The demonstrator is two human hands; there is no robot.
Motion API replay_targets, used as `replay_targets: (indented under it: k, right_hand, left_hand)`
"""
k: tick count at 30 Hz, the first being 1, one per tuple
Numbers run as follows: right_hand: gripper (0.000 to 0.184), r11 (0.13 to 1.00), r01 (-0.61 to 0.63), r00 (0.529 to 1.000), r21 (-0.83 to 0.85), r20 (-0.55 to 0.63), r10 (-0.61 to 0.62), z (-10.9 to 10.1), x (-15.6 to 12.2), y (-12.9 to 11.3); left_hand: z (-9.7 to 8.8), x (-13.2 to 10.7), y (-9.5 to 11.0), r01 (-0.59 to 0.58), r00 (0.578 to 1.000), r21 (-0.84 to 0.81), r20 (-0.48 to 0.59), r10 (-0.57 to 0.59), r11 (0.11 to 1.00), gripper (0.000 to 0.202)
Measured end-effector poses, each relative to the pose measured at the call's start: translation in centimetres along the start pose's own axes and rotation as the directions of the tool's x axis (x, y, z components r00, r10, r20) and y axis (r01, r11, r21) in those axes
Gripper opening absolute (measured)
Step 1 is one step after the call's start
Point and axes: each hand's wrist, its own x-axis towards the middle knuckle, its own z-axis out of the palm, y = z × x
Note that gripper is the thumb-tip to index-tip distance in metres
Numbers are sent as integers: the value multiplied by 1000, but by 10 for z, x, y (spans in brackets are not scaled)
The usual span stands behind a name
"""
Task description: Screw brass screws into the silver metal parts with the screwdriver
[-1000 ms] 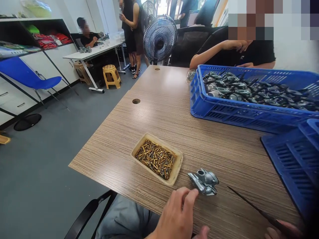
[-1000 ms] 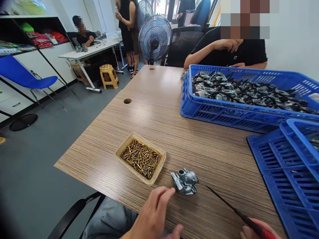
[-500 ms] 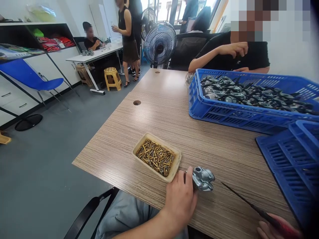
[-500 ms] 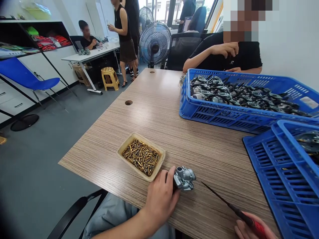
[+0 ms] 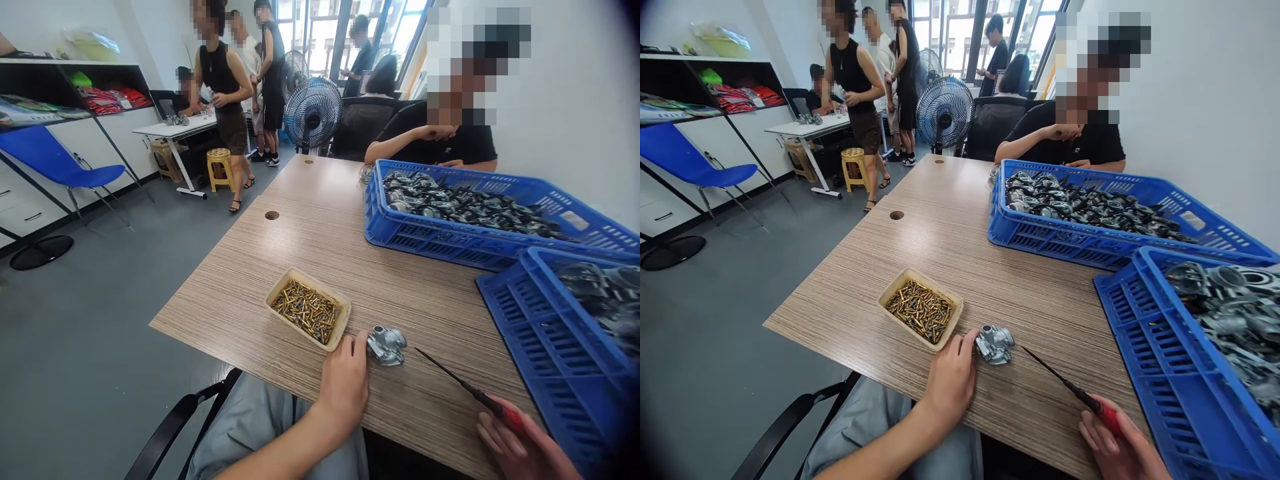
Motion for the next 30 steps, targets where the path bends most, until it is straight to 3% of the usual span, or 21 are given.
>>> replay_targets:
  k: [4,10,22,30]
  right_hand:
    - [38,994,-60,997,90,60,54,23,-10,-20]
    - [40,984,16,987,179,155,-44,39,-17,-28]
    - [34,939,96,958,329,226,-178,50,-24,-34]
    - [36,931,83,953,355,245,-178,49,-24,-34]
  left_hand:
    - [0,-9,-7,31,999,-26,-29,-31,999,65]
    - [2,-11,-17,-9,999,-13,-32,8,1000,31]
    - [-7,-7,-24,-127,989,174,-58,139,977,21]
    - [-19,-22,-15,-295,950,-44,-126,287,955,18]
